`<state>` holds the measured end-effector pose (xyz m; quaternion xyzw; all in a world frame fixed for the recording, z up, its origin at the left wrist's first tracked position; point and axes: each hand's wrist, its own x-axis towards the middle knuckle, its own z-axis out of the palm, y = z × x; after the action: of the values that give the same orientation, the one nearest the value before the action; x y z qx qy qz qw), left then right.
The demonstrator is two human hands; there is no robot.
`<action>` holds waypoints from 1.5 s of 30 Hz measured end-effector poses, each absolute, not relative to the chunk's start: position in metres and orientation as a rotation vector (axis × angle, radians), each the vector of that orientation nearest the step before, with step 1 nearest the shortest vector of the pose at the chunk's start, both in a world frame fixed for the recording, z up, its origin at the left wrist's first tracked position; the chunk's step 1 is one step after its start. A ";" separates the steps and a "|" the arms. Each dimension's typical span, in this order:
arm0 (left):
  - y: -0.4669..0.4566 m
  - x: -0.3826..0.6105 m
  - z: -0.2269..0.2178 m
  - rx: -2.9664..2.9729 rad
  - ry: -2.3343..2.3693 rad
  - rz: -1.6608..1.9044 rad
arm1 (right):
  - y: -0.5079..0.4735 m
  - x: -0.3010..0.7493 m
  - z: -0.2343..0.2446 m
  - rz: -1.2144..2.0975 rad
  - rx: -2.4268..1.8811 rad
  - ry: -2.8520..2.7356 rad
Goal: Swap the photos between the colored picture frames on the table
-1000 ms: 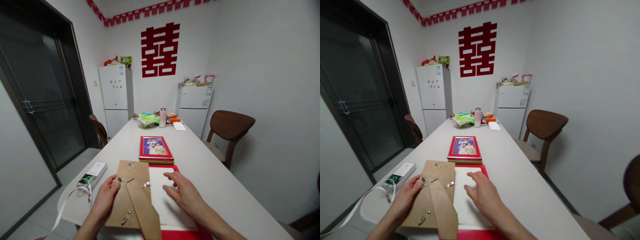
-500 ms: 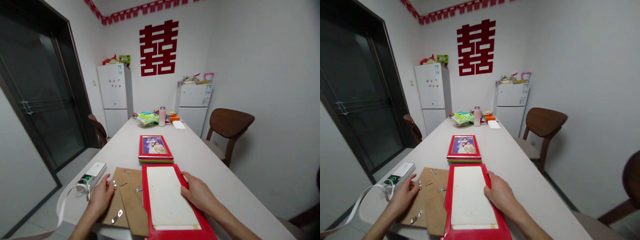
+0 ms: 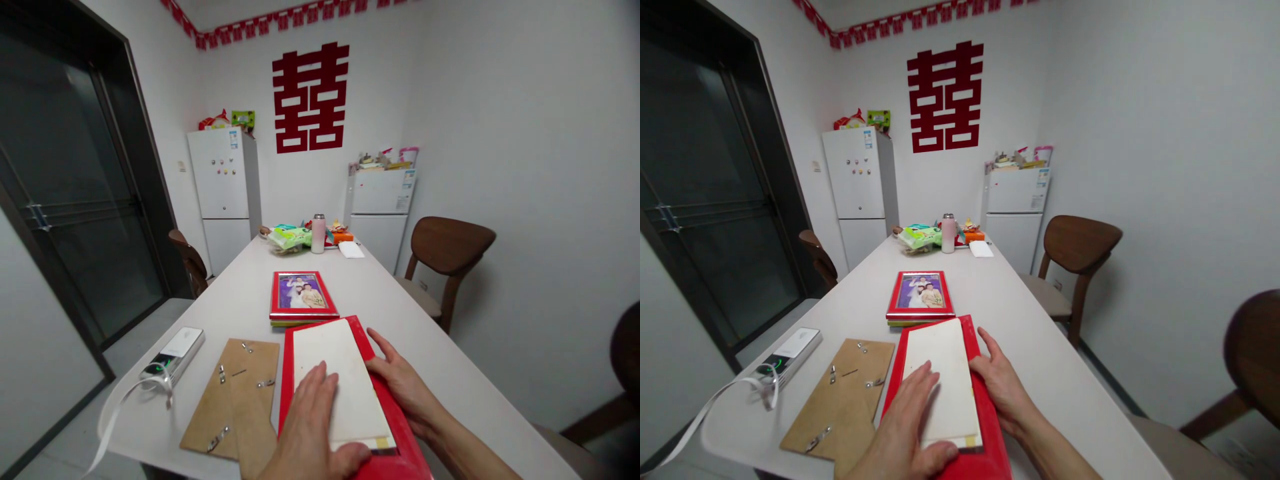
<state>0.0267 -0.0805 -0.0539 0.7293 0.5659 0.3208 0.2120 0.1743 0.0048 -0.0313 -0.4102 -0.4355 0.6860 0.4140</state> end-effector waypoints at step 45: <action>-0.101 -0.081 -0.047 1.337 2.079 1.051 | 0.031 0.186 -0.073 0.242 -1.512 -2.257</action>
<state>-0.0807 -0.1013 -0.0468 0.4848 0.7541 0.3812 0.2257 0.1862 0.0315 -0.0728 -0.5426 -0.8098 0.0870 0.2056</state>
